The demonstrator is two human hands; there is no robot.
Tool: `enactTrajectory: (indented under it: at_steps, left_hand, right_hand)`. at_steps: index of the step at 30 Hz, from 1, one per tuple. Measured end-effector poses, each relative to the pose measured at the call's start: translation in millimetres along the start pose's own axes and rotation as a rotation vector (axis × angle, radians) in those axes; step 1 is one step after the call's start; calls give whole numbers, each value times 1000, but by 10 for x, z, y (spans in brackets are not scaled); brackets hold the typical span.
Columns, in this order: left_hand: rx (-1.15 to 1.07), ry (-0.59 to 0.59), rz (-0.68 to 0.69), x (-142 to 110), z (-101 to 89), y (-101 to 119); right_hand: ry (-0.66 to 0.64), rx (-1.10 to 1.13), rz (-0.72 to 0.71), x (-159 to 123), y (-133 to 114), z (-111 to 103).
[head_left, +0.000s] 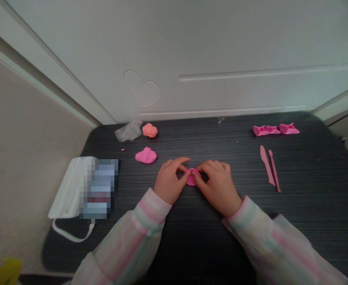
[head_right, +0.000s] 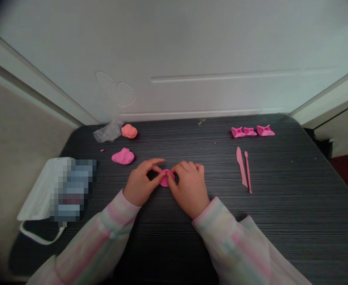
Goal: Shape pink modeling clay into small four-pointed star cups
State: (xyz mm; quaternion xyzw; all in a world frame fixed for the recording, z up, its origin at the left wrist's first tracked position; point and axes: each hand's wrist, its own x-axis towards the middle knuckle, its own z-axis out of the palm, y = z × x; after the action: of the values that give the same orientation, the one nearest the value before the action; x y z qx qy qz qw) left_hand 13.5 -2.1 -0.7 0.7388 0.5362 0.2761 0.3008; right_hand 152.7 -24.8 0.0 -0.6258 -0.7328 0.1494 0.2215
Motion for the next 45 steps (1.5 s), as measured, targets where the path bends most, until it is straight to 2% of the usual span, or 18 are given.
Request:
enactTrajectory:
  at_steps: [5, 11, 20, 24, 35, 40, 45]
  left_hand:
    - [-21, -7, 20, 2, -2, -25]
    - [-86, -13, -30, 8, 0, -41]
    - [-126, 0, -35, 3, -15, -26]
    - [-123, 2, -32, 1, -24, -18]
    - [-190, 98, -57, 2, -25, 4]
    - [-161, 107, 1, 8, -16, -22]
    - [-173, 139, -22, 8, -24, -11]
  right_hand:
    - [4, 22, 10, -1, 6, -7]
    - [5, 35, 17, 2, 11, -9]
    - [31, 86, -6, -1, 15, -20]
    - [79, 111, -6, -4, 11, -32]
    - [96, 123, -44, -10, -2, -26]
    - [137, 152, -14, -6, 3, -27]
    - [138, 170, -2, -2, 14, -27]
